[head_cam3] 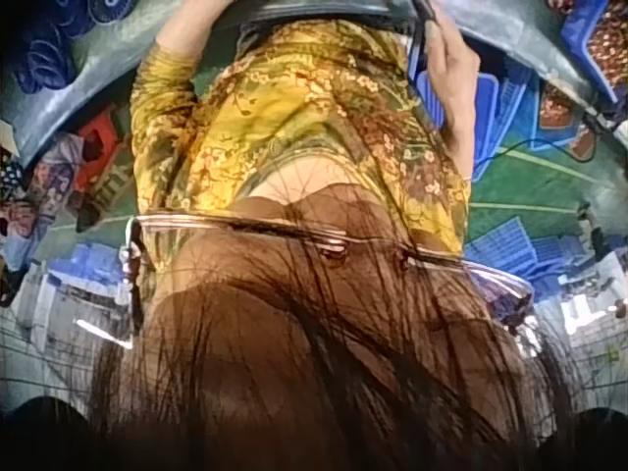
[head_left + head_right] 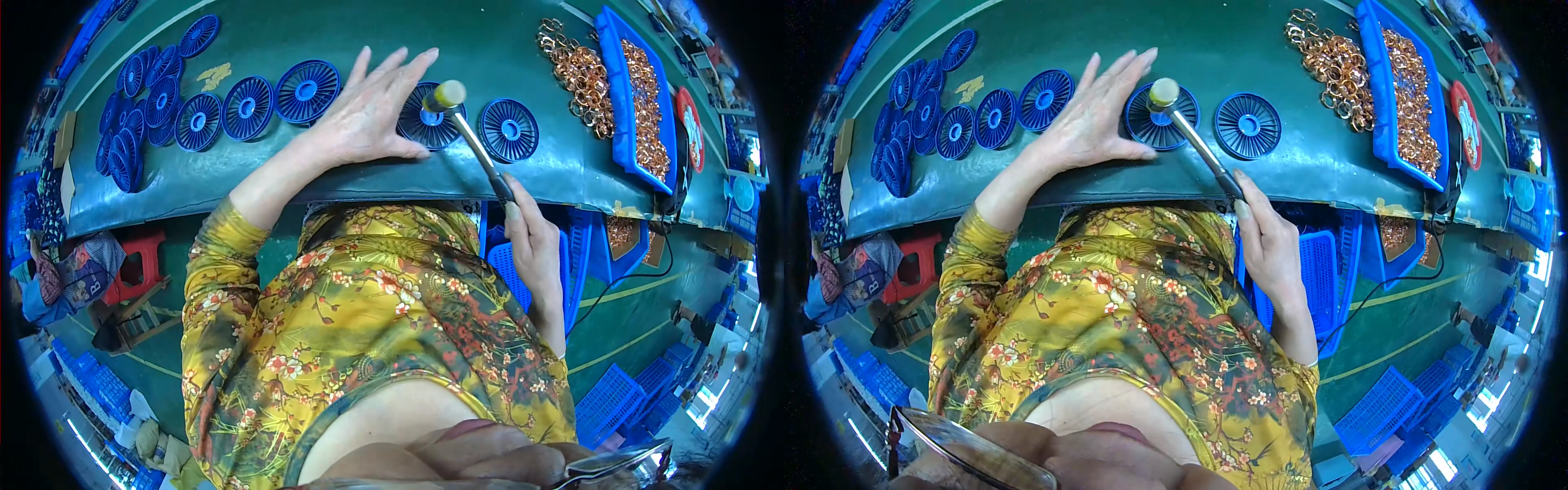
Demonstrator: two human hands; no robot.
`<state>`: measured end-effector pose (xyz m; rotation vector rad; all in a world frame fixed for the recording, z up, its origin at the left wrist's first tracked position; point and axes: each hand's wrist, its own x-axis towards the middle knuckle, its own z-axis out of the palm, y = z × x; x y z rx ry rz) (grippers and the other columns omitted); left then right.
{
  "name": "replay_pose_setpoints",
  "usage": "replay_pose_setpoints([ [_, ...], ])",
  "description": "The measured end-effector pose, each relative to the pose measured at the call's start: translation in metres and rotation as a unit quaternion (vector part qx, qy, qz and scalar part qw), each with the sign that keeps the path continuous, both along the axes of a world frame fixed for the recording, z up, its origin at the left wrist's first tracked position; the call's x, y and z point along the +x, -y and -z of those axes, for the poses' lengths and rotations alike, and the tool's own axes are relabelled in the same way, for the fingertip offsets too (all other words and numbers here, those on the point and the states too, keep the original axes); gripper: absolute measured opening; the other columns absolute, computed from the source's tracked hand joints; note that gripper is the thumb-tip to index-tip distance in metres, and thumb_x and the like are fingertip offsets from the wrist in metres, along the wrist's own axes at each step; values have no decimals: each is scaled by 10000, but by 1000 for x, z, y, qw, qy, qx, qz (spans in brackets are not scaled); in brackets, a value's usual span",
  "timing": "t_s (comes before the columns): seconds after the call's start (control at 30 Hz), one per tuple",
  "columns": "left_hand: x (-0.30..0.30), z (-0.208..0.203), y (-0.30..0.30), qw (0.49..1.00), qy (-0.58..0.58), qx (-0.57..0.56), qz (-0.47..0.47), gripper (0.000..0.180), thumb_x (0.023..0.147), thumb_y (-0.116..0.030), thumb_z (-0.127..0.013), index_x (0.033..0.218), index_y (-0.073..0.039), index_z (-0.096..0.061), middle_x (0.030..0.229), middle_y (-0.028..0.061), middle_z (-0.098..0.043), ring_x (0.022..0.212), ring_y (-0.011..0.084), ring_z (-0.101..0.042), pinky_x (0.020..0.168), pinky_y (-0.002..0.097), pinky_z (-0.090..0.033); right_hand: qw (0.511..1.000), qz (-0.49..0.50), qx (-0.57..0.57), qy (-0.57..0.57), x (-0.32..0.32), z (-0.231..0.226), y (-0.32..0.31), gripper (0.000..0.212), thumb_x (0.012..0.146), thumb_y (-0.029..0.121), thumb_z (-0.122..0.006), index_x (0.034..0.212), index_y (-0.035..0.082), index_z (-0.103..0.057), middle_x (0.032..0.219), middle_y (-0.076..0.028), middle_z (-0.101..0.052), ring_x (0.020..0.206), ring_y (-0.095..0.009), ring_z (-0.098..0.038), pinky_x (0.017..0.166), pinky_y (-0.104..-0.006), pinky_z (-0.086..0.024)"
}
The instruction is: Assemble small copper rings into circular blue plastic components on an assembly line.
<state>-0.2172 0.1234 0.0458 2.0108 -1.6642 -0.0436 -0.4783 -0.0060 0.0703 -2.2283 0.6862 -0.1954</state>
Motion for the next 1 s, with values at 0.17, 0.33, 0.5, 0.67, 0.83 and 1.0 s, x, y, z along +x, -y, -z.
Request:
replay_pose_setpoints([
  [0.17,25,-22,-39,997,51,58,-4,1184,544,-424,-838,1479,-104,-185,1488,152,-295,1414,335,-175,1151,531,-75,996,-69,55,-22,-16,-5,-3,342,935,112,-527,1269,40,-534,1195,-193,-600,1077,-335,-603,869,-339,-494],
  [0.33,29,-12,-48,997,67,48,-3,1137,573,-432,-828,1475,-150,-197,1411,130,-413,1395,349,-224,1131,574,-94,998,-33,29,-41,-6,11,0,334,947,156,-522,1263,50,-541,1159,-216,-607,1058,-339,-614,855,-342,-494],
  [0.5,29,-10,-60,997,67,20,-36,1160,545,-496,-821,1474,-161,-213,1425,122,-397,1399,346,-212,1133,576,-94,998,41,57,-6,0,-3,10,332,964,140,-508,1278,37,-539,771,-101,-613,642,-119,-564,611,-253,-465],
  [0.67,32,-9,-70,997,52,23,-53,1124,573,-467,-818,1474,-164,-218,1415,120,-409,1399,337,-213,1131,581,-95,997,-8,78,8,-3,12,3,334,966,150,-516,1284,53,-544,658,-32,-516,585,-77,-453,556,-227,-418],
  [0.83,20,-4,-57,998,46,4,-41,1049,588,-461,-816,1442,-155,-289,1322,149,-472,1374,344,-259,1117,598,-118,998,31,54,-31,11,4,2,354,976,185,-505,1305,54,-530,646,-6,-492,592,-62,-451,545,-221,-398],
  [1.0,22,6,-60,995,52,-16,-78,875,709,-652,-644,1357,-105,-426,1391,163,-406,1385,347,-236,1117,586,-115,999,0,49,3,8,1,1,335,953,130,-534,1280,59,-551,638,-34,-502,579,-83,-459,553,-242,-425],
])
